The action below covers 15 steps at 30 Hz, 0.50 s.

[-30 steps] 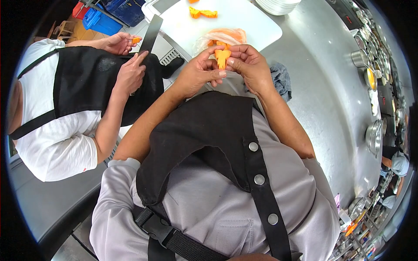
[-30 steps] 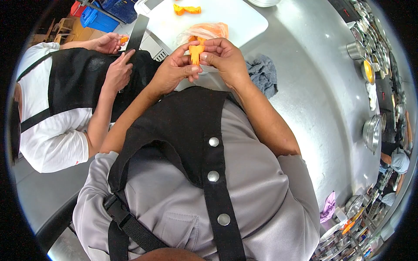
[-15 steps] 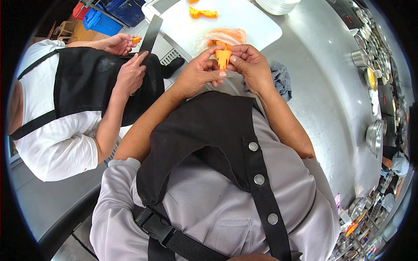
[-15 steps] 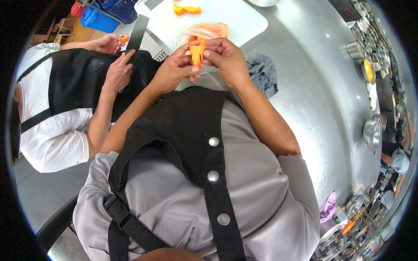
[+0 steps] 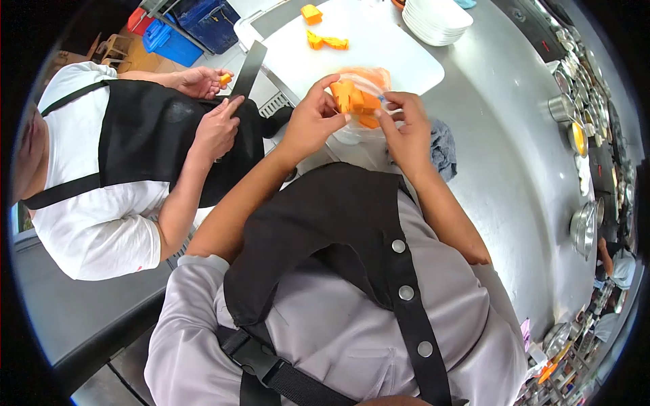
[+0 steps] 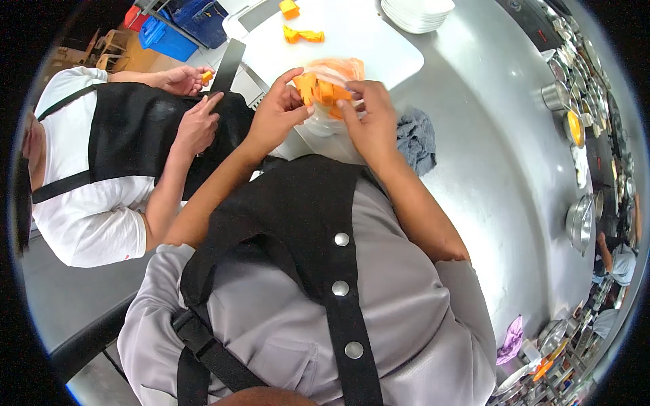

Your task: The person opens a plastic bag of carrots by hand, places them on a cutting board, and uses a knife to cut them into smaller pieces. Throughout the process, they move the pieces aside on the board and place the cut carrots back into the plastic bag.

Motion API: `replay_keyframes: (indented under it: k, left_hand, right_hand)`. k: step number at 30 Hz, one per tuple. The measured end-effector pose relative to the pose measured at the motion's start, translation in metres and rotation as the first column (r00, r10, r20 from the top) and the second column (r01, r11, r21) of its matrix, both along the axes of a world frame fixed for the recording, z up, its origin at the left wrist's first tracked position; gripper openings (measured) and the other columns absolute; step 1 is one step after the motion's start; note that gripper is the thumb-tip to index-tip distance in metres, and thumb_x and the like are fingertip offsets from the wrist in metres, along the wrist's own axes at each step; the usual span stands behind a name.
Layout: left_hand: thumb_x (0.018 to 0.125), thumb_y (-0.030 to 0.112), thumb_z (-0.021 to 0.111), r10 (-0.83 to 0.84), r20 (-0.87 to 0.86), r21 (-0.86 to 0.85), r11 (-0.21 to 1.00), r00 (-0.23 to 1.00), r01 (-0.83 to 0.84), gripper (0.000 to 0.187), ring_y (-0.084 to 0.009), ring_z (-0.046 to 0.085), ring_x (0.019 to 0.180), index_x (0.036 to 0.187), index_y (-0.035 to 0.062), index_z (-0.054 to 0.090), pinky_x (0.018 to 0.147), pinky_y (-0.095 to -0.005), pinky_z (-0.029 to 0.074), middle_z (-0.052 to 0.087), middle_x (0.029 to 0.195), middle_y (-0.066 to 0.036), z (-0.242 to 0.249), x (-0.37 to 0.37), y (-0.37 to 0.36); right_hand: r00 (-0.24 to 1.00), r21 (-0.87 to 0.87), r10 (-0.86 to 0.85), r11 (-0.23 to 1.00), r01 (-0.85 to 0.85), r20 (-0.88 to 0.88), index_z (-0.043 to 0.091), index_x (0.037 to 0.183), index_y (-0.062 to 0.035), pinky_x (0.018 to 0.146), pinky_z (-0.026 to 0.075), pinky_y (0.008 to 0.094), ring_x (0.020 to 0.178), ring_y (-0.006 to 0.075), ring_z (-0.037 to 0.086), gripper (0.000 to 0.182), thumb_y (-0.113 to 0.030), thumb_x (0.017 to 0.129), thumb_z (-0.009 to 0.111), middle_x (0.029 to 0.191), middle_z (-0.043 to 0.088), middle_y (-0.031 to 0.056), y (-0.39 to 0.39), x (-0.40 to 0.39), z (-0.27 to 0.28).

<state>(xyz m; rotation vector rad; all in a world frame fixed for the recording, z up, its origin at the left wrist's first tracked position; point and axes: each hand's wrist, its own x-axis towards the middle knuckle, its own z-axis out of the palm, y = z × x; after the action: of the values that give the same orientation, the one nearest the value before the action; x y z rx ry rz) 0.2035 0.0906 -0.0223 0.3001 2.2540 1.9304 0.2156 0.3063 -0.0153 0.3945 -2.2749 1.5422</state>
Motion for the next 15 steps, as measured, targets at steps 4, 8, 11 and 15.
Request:
replay_keyframes:
  k: [4,8,11,15]
  left_hand:
    - [0.087,0.009,0.072,-0.023,-0.256,-0.520,0.846,0.966,-0.118,0.083,-0.0248,0.066,0.088,0.157,0.0112,0.028,0.080,-0.0351,0.055,0.060,0.108,-0.016,-0.011,-0.011,0.008]
    - [0.087,0.014,0.068,-0.101,-0.229,-0.709,0.699,0.968,-0.095,0.081,-0.0446,0.059,0.106,0.158,0.0122,0.028,0.092,-0.0476,0.052,0.052,0.117,-0.024,-0.022,-0.015,0.013]
    - [0.088,0.014,0.067,-0.066,-0.187,-0.684,0.725,0.980,-0.082,0.080,-0.0440,0.060,0.107,0.158,0.0118,0.028,0.092,-0.0468,0.052,0.052,0.121,-0.025,-0.031,-0.031,0.019]
    - [0.091,0.016,0.064,-0.094,-0.264,-0.656,0.747,0.960,-0.108,0.077,-0.0463,0.059,0.116,0.158,0.0109,0.026,0.097,-0.0479,0.051,0.049,0.134,-0.030,-0.040,-0.074,0.051]
  right_hand:
    - [0.946,0.383,-0.184,0.880,0.280,-0.267,0.059,0.127,-0.0050,0.080,0.056,0.0406,0.097,0.0298,0.064,0.052,-0.014,0.080,0.080,0.112,0.061,0.0162,0.014,-0.012,-0.009]
    - [0.862,0.173,-0.029,0.983,-0.068,0.506,0.059,0.127,-0.0038,0.077,0.056,0.0405,0.074,0.0321,0.065,0.047,-0.016,0.084,0.075,0.092,0.068,0.0167,0.020,-0.011,-0.028]
    - [0.819,-0.170,0.168,0.982,-0.088,0.549,0.062,0.116,-0.0027,0.066,0.052,0.0310,0.068,0.0164,0.063,0.027,-0.011,0.091,0.068,0.084,0.068,0.0069,0.022,-0.022,-0.065]
    - [0.751,-0.549,0.273,0.824,0.140,0.601,0.060,0.097,-0.0051,0.065,0.051,0.0266,0.071,0.0105,0.061,0.007,0.000,0.093,0.061,0.084,0.064,0.0011,0.034,-0.076,-0.031]
